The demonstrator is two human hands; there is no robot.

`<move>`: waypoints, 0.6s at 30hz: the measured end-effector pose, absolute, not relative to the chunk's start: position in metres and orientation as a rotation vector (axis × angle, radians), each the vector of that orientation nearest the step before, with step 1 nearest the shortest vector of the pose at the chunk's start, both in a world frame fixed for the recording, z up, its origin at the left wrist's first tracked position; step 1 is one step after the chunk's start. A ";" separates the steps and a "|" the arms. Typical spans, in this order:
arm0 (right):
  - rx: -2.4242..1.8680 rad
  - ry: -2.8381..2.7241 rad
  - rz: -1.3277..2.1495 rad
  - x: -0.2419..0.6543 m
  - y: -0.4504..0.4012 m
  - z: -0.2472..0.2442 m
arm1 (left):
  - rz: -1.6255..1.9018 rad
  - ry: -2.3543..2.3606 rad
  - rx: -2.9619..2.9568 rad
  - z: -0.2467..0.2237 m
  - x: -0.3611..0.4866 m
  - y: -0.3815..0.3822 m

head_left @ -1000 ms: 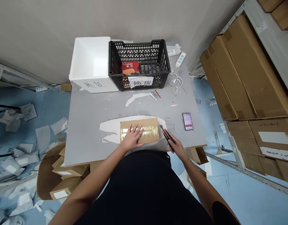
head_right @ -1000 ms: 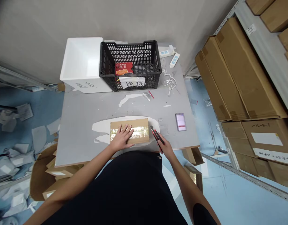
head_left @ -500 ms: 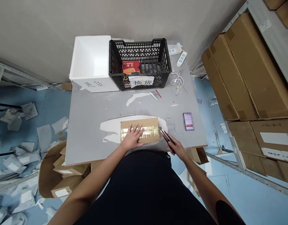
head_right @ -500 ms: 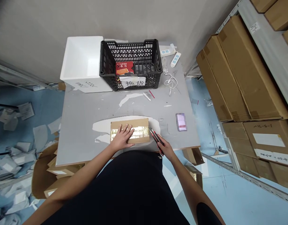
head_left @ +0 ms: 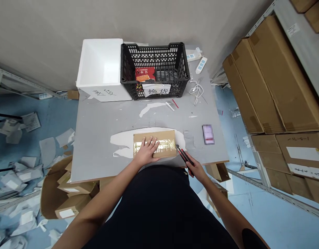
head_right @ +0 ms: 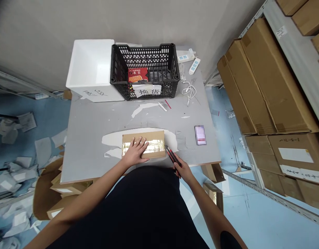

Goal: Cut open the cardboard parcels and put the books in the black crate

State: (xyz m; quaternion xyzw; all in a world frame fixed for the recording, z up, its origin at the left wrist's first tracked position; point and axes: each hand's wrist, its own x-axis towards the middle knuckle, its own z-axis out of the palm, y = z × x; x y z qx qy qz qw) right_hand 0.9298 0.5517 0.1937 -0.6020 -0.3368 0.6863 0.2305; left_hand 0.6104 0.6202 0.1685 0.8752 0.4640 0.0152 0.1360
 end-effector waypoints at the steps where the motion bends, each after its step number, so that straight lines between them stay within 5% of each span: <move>1: -1.661 -0.920 1.884 0.930 0.550 0.194 | 0.047 1.345 2.536 0.168 0.610 0.620; 18: -1.681 -0.700 1.607 0.926 0.519 0.200 | 0.120 1.325 2.537 0.172 0.604 0.625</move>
